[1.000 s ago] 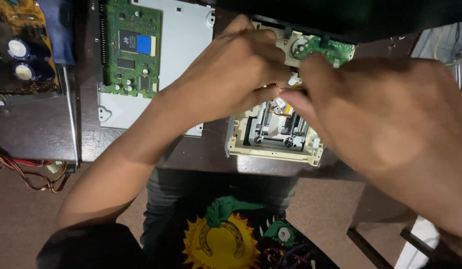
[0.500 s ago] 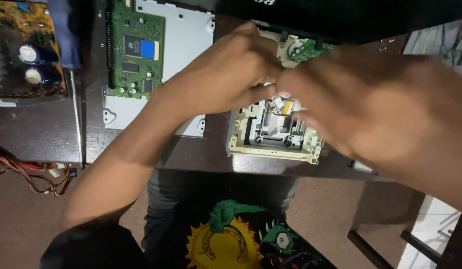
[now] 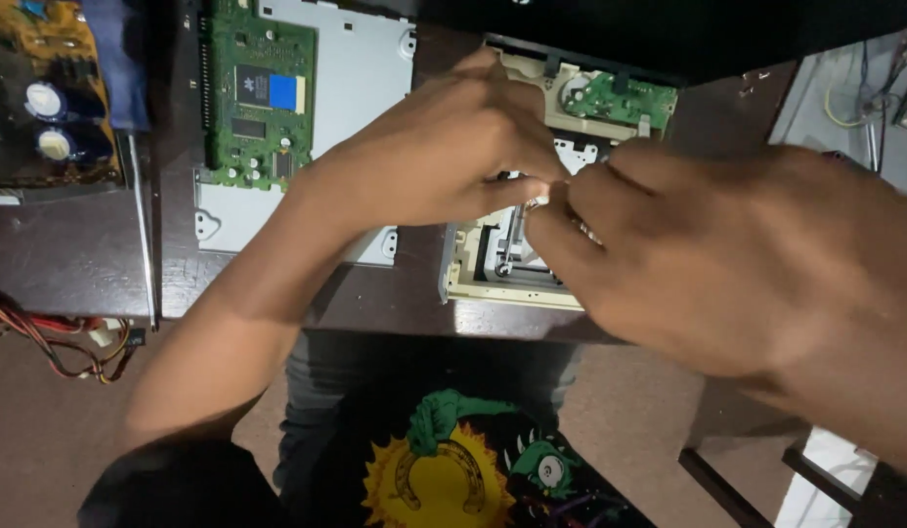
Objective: Disassembling an internal computer optical drive by removing the outer casing, unscrewing internal parts, and disconnecting ribbon cables.
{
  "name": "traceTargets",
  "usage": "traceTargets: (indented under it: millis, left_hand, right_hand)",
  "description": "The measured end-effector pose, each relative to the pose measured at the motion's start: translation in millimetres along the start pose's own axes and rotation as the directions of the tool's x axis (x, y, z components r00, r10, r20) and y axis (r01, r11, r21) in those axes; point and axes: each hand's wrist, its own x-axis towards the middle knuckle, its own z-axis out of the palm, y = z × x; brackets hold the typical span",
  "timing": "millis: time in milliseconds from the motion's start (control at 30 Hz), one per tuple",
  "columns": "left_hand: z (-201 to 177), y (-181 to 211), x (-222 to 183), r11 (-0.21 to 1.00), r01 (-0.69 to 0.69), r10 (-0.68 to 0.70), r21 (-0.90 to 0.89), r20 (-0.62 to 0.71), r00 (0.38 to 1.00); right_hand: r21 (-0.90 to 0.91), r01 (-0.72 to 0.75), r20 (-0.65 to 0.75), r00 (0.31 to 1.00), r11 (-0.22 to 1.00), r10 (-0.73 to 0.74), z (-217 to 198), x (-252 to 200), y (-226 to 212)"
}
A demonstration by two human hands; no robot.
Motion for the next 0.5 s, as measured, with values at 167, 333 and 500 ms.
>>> traceTargets:
  millis: [167, 333, 500]
  left_hand:
    - [0.6, -4.6, 1.6, 0.997, -0.051, 0.049, -0.051, -0.033, 0.998]
    - [16.1, -8.5, 2.1, 1.000, -0.006, 0.007, 0.013, -0.098, 0.995]
    - [17.3, -9.8, 4.9, 1.000, -0.002, 0.005, 0.024, -0.102, 0.995]
  right_hand:
    - [-0.027, 0.124, 0.026, 0.992, 0.992, -0.123, -16.7, 2.1, 20.1]
    - [-0.045, -0.208, 0.395, 0.895, 0.977, 0.208, 6.2, 1.5, 26.2]
    - [-0.040, -0.161, 0.428, 0.889, 0.986, 0.162, -5.3, 1.4, 24.7]
